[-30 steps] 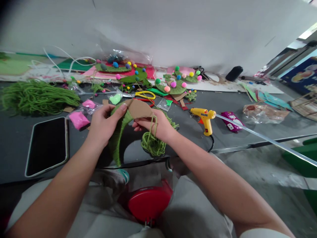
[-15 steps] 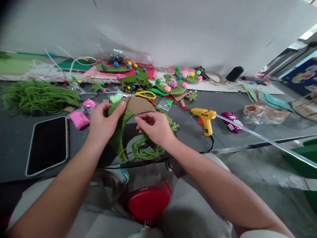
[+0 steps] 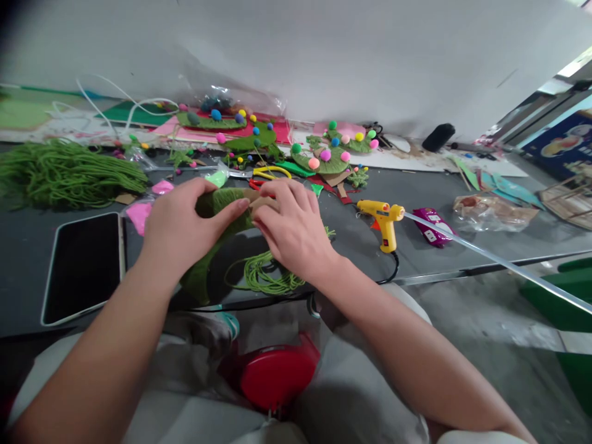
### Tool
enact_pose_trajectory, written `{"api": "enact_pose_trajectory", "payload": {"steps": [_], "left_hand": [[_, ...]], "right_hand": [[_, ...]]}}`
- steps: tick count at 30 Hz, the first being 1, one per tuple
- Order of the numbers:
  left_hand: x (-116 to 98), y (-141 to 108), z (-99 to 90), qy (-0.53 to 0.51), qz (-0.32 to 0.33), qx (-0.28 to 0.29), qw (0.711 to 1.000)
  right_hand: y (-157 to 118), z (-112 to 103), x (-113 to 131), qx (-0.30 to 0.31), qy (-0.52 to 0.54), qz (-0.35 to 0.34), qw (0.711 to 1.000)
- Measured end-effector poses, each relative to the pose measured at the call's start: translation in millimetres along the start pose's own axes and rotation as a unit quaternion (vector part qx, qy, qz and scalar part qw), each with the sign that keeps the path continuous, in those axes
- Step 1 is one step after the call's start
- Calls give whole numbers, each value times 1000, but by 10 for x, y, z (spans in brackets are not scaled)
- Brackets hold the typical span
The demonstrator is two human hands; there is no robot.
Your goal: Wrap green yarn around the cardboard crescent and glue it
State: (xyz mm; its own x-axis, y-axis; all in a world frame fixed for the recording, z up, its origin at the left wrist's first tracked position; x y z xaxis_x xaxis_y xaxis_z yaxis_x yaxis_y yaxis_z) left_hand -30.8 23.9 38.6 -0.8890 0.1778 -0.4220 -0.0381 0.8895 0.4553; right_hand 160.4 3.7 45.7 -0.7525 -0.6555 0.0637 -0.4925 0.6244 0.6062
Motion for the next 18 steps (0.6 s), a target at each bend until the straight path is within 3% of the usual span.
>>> {"api": "enact_pose_trajectory", "payload": {"steps": [5,7,9,12,14,15,16,17,18], "left_hand": [[-47,69,-13,-11,94,14,995],[-72,97,-12,-27,128,-7,991],[-114,74,-57,-66,166,-72,981],[-196,-125,-157,-175,210,-184,944],[-261,-323,-137,-267,231,-128,927],[-289,-411,-72,-289,204,-34,935],[-310,-488,7,-305,163,53,937],[-319,-541,85,-329,107,100,933],[-316,-565,155,-355,39,108,928]], "right_hand": [[48,48,-142,77,165,-8,983],[49,78,-183,73,186,12,980],[48,100,-226,42,186,33,981],[47,121,-316,-9,183,75,980],[46,125,-383,-36,184,116,975],[44,124,-410,-49,186,140,971],[40,122,-427,-61,191,165,966],[35,122,-433,-73,200,190,958],[28,123,-427,-83,213,214,950]]}}
Point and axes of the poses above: each hand's wrist, its own y-axis towards the middle knuckle, its own z-axis out of the palm, x = y × z, the point moved 2 cm from there along y, towards the middle knuckle, and after that the axes turned 4 degrees about -x, right-handed, at the moved point
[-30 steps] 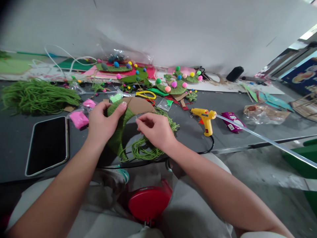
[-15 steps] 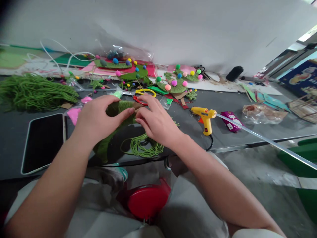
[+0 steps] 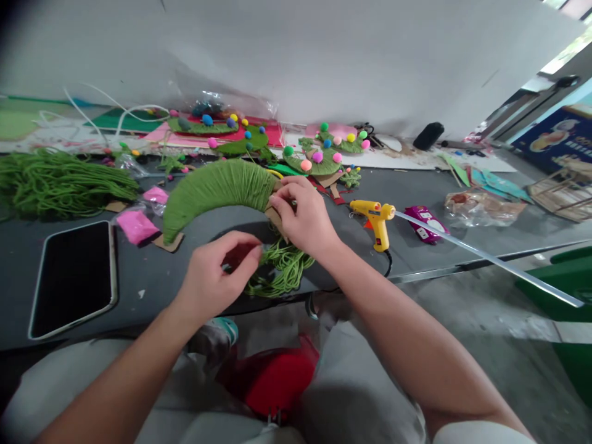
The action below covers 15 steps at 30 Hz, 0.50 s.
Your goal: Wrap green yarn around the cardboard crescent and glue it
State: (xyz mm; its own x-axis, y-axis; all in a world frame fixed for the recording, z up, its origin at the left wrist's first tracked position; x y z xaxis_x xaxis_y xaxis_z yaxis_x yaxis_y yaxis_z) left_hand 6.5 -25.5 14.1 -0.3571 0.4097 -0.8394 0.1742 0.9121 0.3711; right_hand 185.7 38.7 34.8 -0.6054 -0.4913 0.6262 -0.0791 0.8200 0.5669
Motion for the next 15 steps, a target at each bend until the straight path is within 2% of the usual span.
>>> {"api": "enact_pose_trajectory", "payload": {"steps": [2,4,9,15], "left_hand": [[94,43,75,-84,-102,-45,990],[152,133,101,-117,-148,-63,980],[189,242,55,-160,-153,-32,975],[245,224,61,-161,-174,-14,971]], "right_hand": [[-37,25,27,-12,37,39,998],[-87,66,72,-10,61,57,996],[-173,121,178,14,42,50,998],[-235,102,248,88,-78,26,993]]}}
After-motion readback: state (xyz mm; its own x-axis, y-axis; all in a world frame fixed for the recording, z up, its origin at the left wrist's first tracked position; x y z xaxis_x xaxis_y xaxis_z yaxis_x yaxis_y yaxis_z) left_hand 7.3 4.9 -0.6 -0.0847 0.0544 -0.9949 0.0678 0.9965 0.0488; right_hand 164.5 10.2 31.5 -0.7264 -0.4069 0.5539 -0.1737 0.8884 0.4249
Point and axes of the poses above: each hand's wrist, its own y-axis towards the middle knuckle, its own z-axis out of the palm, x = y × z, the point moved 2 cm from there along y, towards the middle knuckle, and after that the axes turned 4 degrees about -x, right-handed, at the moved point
